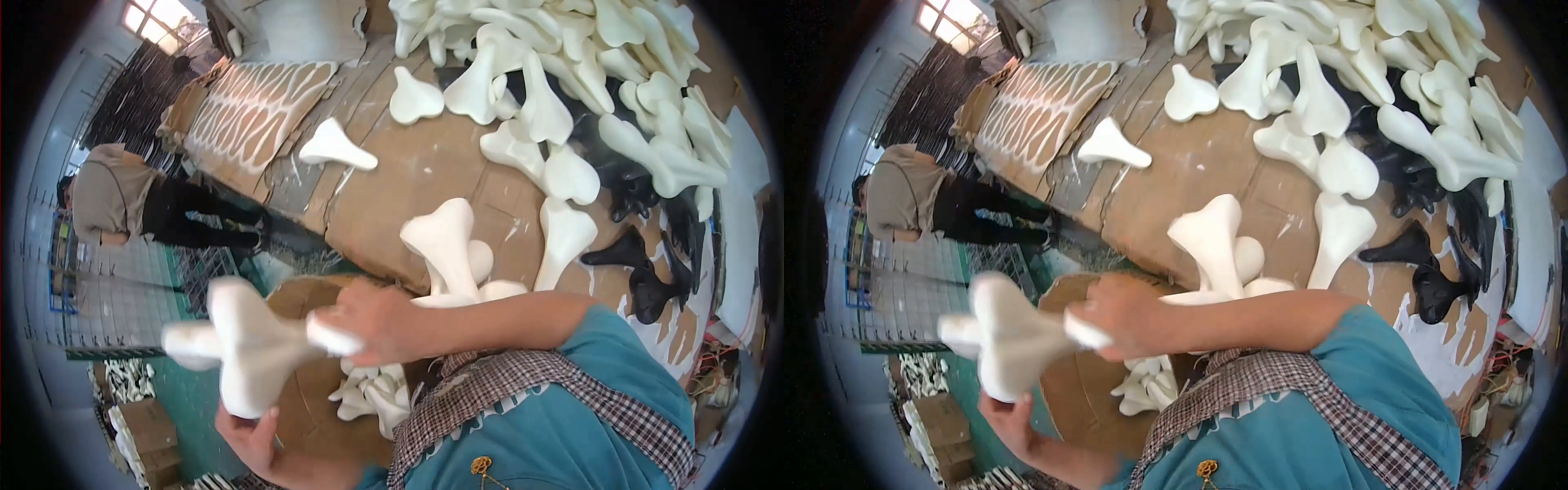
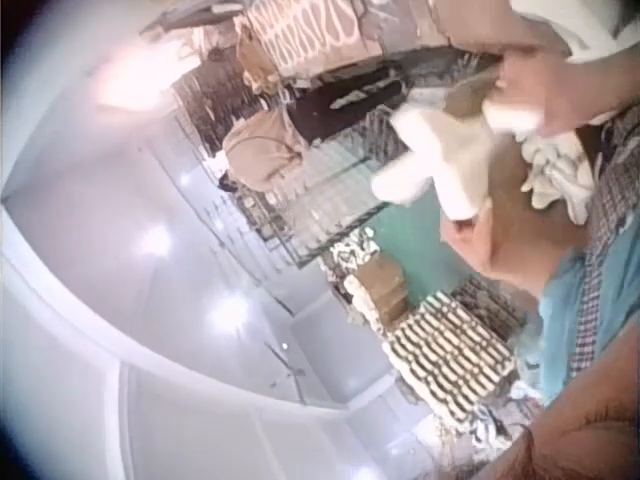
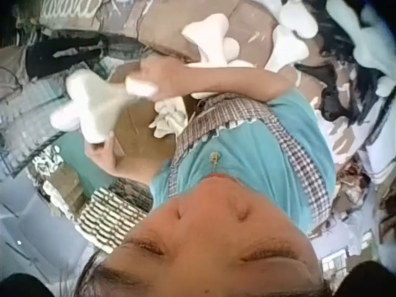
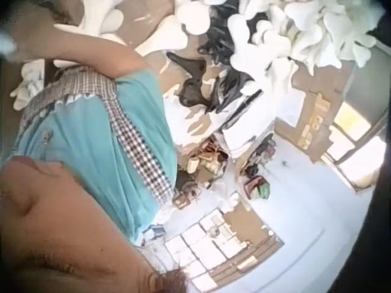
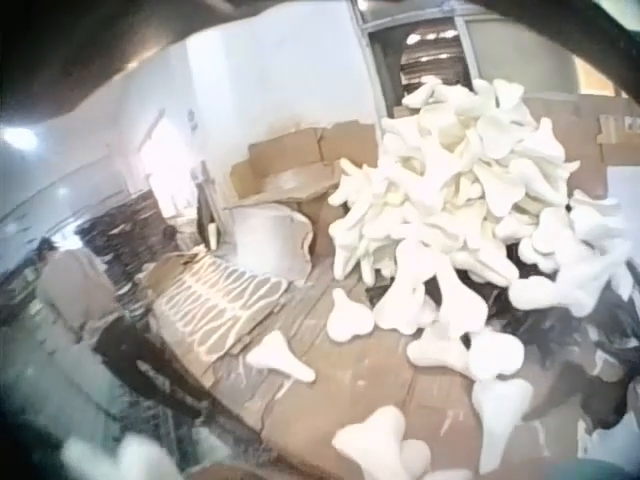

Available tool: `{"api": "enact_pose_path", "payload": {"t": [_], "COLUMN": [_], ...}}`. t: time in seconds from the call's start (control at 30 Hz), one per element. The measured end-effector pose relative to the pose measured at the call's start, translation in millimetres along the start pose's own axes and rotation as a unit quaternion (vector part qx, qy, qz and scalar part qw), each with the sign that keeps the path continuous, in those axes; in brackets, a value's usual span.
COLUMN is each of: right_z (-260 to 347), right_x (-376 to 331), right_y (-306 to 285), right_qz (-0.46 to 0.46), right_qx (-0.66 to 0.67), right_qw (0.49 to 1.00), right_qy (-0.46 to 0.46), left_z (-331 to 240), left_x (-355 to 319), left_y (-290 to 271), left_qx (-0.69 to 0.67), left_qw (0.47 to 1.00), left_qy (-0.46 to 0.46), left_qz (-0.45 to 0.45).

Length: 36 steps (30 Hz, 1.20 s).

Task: Sorting and placing white foam seat padding or similar components into a cardboard bin.

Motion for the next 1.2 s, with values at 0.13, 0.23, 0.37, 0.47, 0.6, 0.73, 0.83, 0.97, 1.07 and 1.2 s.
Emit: {"api": "enact_pose_path", "payload": {"t": [0.13,0.23,0.37,0.47,0.6,0.73,0.83,0.97,1.07,1.2], "right_z": [-14,-61,-61,-70,-77,-76,-77,-74,-88,-124], "right_x": [-78,-154,-180,-191,-224,-257,-285,-331,-347,-388], "right_y": [116,123,73,23,-46,-86,-154,-230,-277,-324], "right_qz": [0.331,0.543,0.425,0.354,0.269,0.337,0.162,-0.238,-0.457,-0.574], "right_qx": [0.066,-0.007,-0.047,0.0,0.011,-0.011,0.083,0.286,0.219,0.203], "right_qw": [0.94,0.84,0.904,0.93,0.93,0.896,0.877,0.831,0.786,0.702], "right_qy": [-0.053,0.013,-0.003,0.098,0.252,0.29,0.445,0.413,0.355,0.368], "left_z": [146,217,250,214,150,221,237,206,172,164], "left_x": [-69,-82,-1,64,84,87,74,75,97,129], "left_y": [-48,-19,67,170,292,341,347,339,356,387], "left_qx": [0.252,0.163,-0.002,0.068,0.066,0.137,-0.088,-0.166,-0.325,-0.526], "left_qw": [0.93,0.909,0.971,0.975,0.918,0.94,0.923,0.834,0.817,0.681], "left_qy": [-0.262,-0.381,-0.238,-0.195,-0.193,-0.114,-0.231,-0.425,-0.352,-0.401], "left_qz": [-0.044,-0.056,0.003,0.086,0.34,0.289,0.293,0.31,0.321,0.315]}}
Point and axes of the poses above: each hand's wrist, its own x-axis towards the middle knuckle, its own y-axis out of the palm, z = x × y, the point moved 4 cm from there along x, towards the middle knuckle, and after that the axes turned 11 degrees about -y, right-handed, at the moved point
